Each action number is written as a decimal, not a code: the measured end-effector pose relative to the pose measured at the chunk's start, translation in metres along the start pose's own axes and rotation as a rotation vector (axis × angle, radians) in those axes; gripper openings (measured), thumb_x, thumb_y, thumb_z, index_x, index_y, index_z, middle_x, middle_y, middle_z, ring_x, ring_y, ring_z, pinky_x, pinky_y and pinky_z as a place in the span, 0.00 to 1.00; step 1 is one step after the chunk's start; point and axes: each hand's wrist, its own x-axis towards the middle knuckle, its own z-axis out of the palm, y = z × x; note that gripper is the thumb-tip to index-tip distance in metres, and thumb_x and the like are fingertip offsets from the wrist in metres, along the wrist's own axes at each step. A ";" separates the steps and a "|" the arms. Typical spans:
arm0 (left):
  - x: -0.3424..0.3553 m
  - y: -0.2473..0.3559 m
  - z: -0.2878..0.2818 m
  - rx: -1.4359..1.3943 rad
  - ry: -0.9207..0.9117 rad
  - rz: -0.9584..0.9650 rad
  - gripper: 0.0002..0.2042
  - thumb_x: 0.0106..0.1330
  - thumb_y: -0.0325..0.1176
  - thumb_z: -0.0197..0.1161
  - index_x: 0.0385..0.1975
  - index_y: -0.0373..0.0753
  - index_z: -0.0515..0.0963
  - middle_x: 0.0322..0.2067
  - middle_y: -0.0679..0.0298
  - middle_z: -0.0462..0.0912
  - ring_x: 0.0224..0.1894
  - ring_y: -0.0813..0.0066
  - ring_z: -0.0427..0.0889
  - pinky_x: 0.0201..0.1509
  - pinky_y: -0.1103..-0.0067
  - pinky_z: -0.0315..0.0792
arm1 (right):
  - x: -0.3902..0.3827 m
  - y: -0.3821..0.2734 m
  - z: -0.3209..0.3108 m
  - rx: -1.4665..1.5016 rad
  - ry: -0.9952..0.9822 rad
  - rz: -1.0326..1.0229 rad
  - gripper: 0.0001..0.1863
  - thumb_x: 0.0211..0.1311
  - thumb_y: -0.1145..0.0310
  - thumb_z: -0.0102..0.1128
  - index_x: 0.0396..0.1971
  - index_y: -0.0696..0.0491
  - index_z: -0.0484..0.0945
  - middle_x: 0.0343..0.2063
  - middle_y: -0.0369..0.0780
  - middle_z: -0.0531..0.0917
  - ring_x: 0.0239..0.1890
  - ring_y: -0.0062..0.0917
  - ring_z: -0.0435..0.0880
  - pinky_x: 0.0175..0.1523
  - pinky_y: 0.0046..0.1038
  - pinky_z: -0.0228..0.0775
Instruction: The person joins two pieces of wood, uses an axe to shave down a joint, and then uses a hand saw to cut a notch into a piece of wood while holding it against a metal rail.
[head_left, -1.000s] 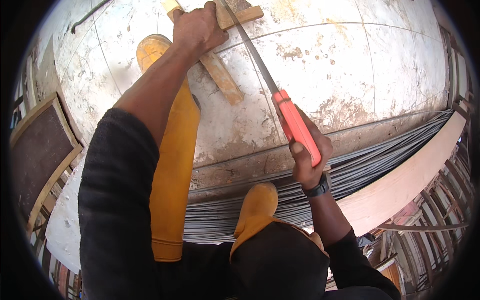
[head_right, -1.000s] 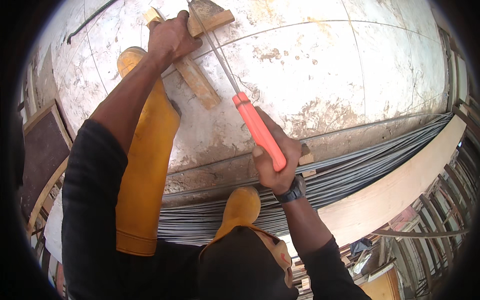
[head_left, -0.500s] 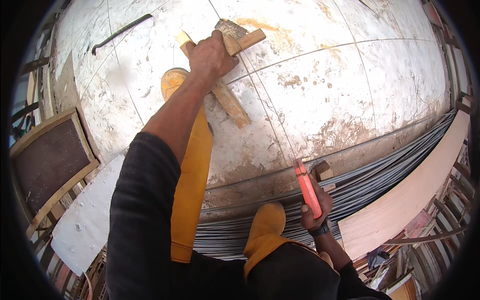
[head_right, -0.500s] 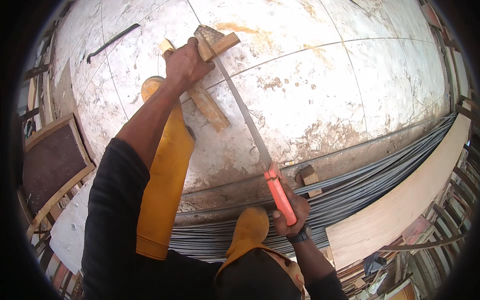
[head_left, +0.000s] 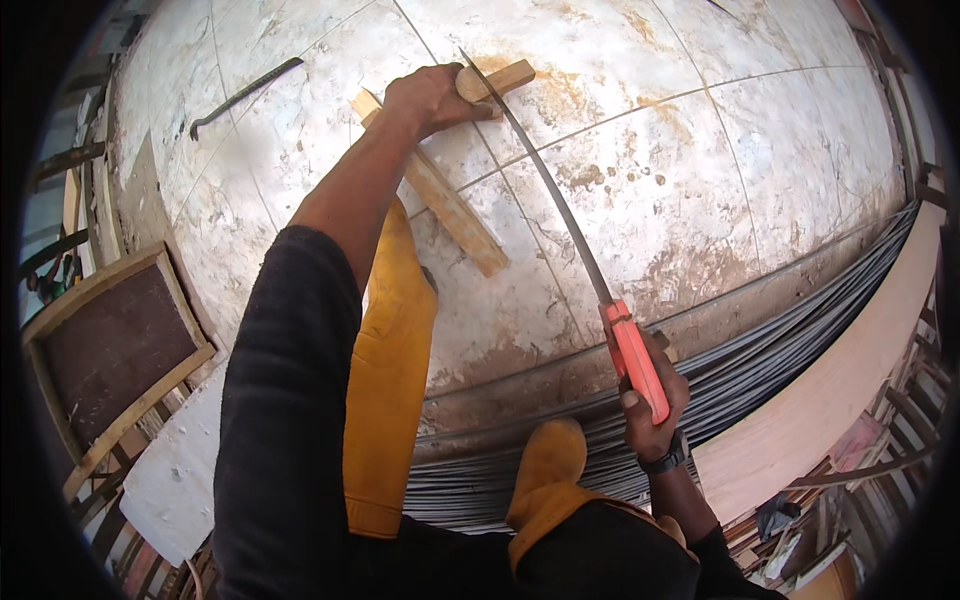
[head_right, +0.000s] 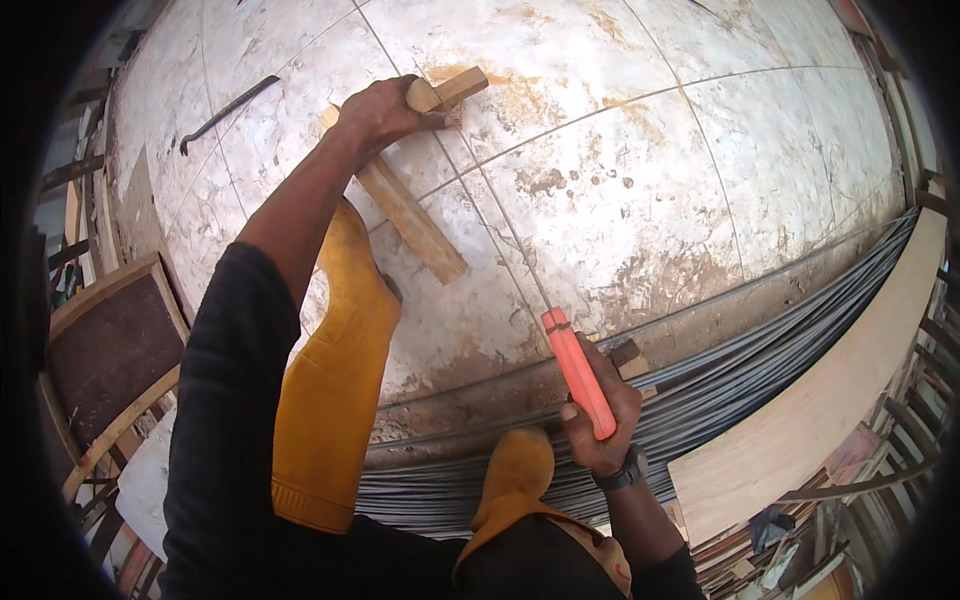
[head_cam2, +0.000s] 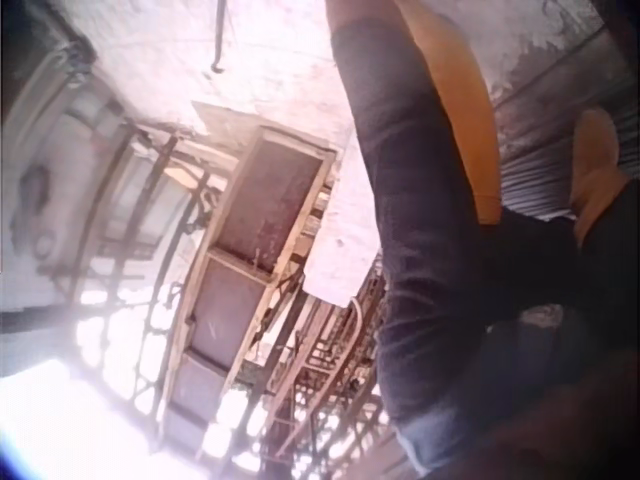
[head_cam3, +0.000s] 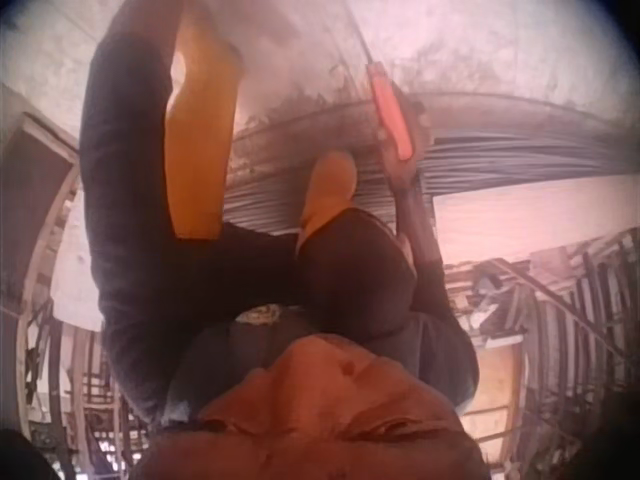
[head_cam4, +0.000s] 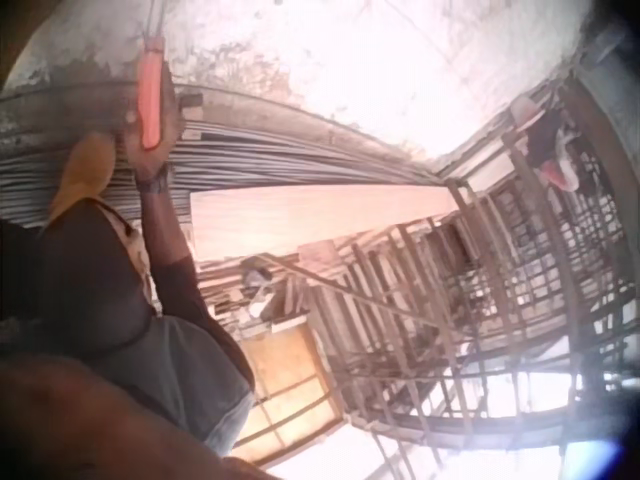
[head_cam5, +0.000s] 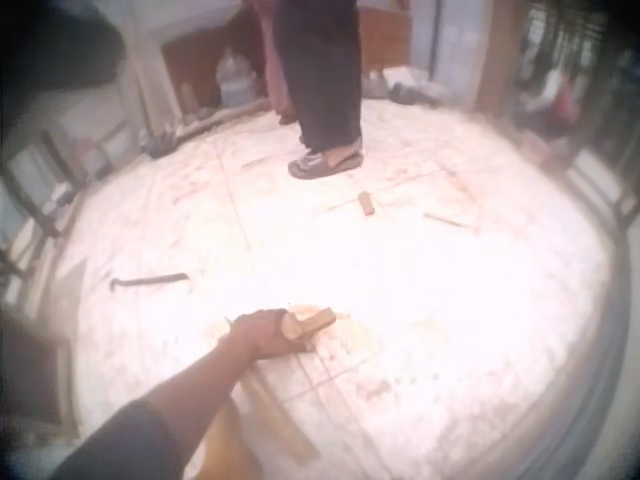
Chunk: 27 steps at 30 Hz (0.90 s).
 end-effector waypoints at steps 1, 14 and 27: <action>-0.004 0.001 0.000 0.031 0.020 -0.013 0.41 0.46 0.63 0.71 0.62 0.50 0.75 0.53 0.63 0.84 0.57 0.64 0.82 0.60 0.66 0.75 | -0.001 0.000 0.002 -0.009 -0.013 -0.003 0.38 0.59 0.55 0.66 0.62 0.67 0.71 0.35 0.43 0.85 0.28 0.20 0.78 0.37 0.23 0.73; -0.021 -0.014 0.010 0.184 0.213 0.103 0.38 0.56 0.61 0.68 0.58 0.36 0.73 0.58 0.51 0.76 0.56 0.55 0.80 0.61 0.63 0.74 | -0.021 0.002 0.014 -0.061 0.029 -0.105 0.32 0.59 0.57 0.65 0.55 0.68 0.75 0.49 0.54 0.84 0.30 0.24 0.85 0.37 0.26 0.76; -0.020 0.009 0.046 -0.030 0.173 0.013 0.46 0.43 0.64 0.76 0.55 0.33 0.74 0.46 0.49 0.85 0.52 0.54 0.84 0.57 0.65 0.77 | -0.016 -0.009 -0.003 -0.035 -0.058 0.074 0.38 0.63 0.50 0.63 0.61 0.67 0.71 0.46 0.52 0.84 0.31 0.25 0.84 0.38 0.27 0.76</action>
